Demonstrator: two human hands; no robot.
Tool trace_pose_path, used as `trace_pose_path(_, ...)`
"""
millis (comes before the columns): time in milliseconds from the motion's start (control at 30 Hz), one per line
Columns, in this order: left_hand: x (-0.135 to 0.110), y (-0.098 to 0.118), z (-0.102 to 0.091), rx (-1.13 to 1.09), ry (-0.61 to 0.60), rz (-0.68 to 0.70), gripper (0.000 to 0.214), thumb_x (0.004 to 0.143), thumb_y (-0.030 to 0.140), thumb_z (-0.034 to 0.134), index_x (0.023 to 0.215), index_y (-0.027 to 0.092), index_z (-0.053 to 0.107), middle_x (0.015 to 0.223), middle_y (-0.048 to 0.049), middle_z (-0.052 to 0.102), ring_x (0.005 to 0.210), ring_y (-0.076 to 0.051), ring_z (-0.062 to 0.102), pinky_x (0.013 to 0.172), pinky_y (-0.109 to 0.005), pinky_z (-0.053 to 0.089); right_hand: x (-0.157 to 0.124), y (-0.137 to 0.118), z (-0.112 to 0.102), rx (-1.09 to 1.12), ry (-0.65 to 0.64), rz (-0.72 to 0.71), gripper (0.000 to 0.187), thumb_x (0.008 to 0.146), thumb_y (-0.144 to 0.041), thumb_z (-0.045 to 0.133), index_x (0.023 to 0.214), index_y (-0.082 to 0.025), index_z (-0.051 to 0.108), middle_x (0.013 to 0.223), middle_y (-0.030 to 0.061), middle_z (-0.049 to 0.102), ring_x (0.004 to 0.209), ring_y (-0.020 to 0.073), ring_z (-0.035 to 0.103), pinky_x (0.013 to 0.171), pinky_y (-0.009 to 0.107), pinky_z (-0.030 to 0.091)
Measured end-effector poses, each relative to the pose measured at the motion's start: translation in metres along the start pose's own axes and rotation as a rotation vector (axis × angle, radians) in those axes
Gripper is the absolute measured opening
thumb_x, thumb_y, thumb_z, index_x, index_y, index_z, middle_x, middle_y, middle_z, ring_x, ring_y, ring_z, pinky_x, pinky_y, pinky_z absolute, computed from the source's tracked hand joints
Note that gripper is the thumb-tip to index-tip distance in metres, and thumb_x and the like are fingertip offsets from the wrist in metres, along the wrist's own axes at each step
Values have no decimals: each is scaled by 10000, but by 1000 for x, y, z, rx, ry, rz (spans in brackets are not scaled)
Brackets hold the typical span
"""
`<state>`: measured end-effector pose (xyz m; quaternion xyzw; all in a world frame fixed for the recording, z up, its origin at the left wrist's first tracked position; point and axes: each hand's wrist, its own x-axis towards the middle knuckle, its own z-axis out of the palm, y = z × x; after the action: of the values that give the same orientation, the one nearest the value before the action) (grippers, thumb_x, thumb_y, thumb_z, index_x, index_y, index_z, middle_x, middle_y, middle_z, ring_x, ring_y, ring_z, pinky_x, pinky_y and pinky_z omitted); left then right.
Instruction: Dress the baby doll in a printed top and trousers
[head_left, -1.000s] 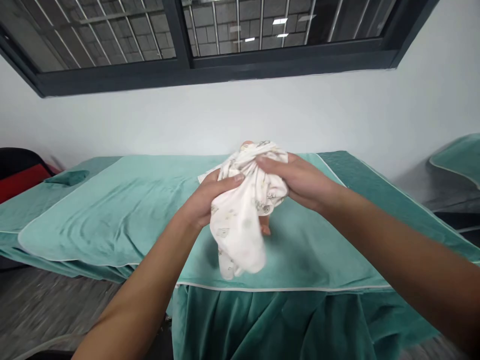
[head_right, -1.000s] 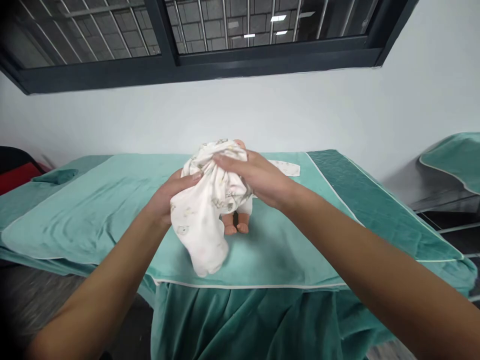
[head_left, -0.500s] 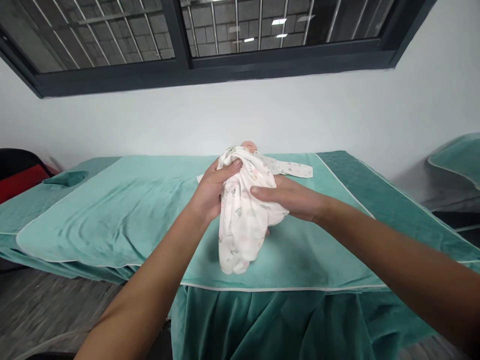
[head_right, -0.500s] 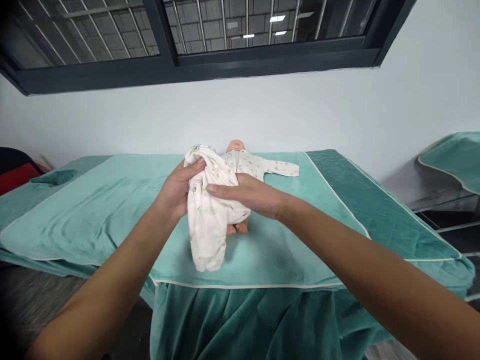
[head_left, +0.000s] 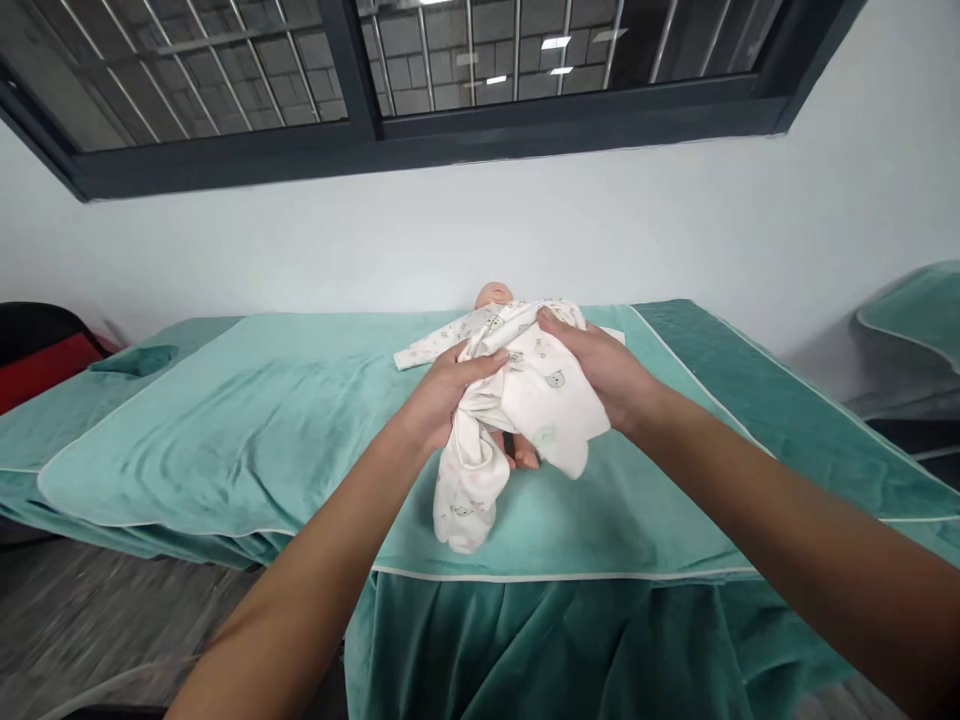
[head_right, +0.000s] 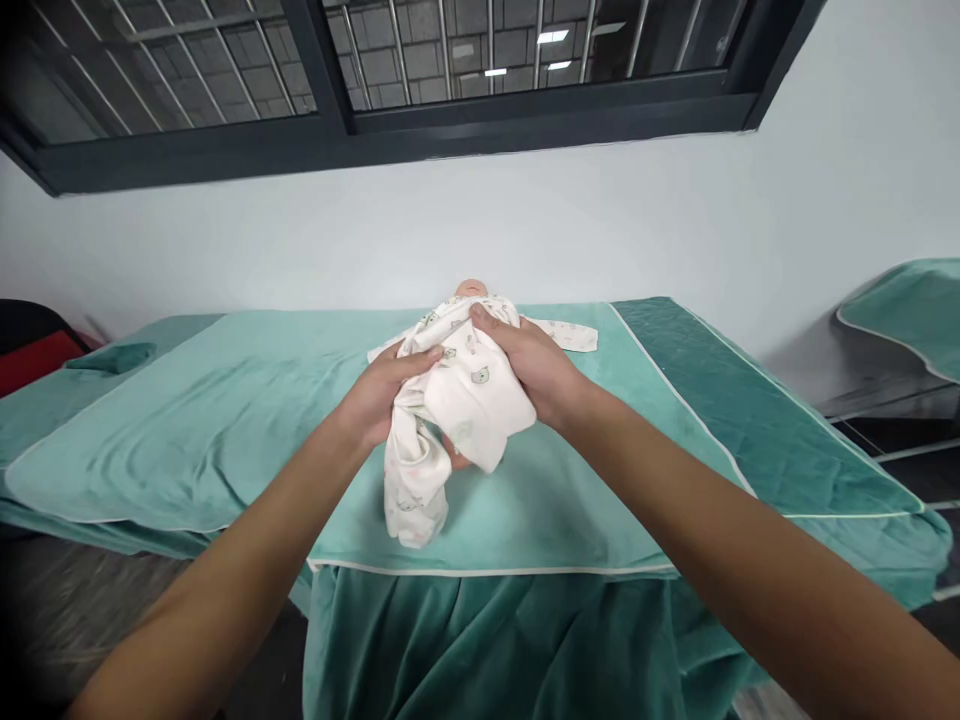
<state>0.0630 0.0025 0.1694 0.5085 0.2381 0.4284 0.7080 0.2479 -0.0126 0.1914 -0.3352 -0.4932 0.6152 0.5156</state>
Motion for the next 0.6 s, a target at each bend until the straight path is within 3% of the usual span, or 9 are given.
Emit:
trace_pose_path(133,9,-16,-6,-99,101,-7,517,737,312,819,1201,153,657,1066,-120,770,979,-299,742,891,-425,577,-9,20,-8,-104,42,117,453,797,-460,801,1136,-173,712,929,81,784,838,236,729,751,342,581)
trace_pose_path(300,11,-56,-21,27,180,-215,486,697,335,844,1116,151,680,977,-118,773,858,-271,741,791,-393,579,-30,71,-29,-232,91,237,433,743,-402,821,1121,-206,743,1049,72,787,963,271,717,812,372,573)
trace_pose_path(400,9,-73,-24,330,199,-249,321,750,339,781,999,155,697,911,-80,767,802,-227,709,737,-334,544,-44,98,-39,-386,176,237,407,756,-443,773,1099,-225,756,1076,66,786,1067,324,690,887,442,556)
trace_pose_path(500,8,-78,-22,716,95,-247,168,812,317,668,887,171,701,887,-60,761,801,-225,684,709,-307,507,-55,118,-45,-542,242,237,375,795,-470,706,1081,-233,760,1124,66,779,1107,350,673,947,486,525)
trace_pose_path(600,10,-79,-18,1112,-25,-194,144,837,267,579,839,191,701,955,-91,764,923,-270,688,770,-324,497,-61,132,-51,-628,301,240,362,812,-464,659,1066,-223,752,1122,65,777,1103,348,674,962,482,510)
